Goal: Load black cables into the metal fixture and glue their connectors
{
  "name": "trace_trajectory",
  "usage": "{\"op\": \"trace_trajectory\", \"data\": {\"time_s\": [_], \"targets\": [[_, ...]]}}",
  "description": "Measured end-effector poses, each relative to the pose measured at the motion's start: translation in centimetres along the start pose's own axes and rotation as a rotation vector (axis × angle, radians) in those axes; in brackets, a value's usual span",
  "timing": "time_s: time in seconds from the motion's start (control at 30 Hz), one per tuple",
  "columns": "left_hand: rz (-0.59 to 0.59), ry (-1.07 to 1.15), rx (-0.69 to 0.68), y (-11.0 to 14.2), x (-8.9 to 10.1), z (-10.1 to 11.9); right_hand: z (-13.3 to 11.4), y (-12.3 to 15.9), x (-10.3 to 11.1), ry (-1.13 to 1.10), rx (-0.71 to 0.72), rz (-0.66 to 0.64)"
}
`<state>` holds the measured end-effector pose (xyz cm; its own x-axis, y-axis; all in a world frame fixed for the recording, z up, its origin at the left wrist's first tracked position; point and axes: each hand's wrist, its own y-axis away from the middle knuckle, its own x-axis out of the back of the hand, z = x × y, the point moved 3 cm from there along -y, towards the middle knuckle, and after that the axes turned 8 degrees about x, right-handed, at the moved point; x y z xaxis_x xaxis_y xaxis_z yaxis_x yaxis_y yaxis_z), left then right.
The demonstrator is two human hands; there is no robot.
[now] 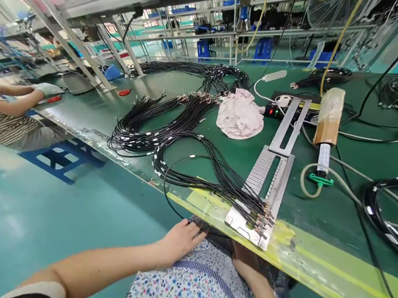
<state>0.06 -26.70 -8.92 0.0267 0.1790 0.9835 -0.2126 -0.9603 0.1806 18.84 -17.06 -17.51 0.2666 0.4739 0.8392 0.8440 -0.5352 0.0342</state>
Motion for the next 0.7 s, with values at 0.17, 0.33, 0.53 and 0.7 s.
{"op": "trace_trajectory", "data": {"time_s": [0.17, 0.33, 0.53, 0.7], "targets": [[-0.017, -0.049, -0.101, 0.3, 1.7, -3.0, -1.7, 0.0, 0.9, 0.072, -0.017, -0.019], [0.265, -0.16, -0.198, 4.5, 11.7, -9.2, -5.0, 2.7, 3.5, 0.095, -0.02, -0.015], [0.626, -0.293, 0.017, 3.1, 16.2, -19.8, -15.0, 3.3, 13.1, 0.526, 0.326, 0.373], [0.581, -0.259, 0.125, -0.7, 12.3, -22.4, -14.1, -2.9, 21.0, 0.749, 0.199, 0.339]]}}
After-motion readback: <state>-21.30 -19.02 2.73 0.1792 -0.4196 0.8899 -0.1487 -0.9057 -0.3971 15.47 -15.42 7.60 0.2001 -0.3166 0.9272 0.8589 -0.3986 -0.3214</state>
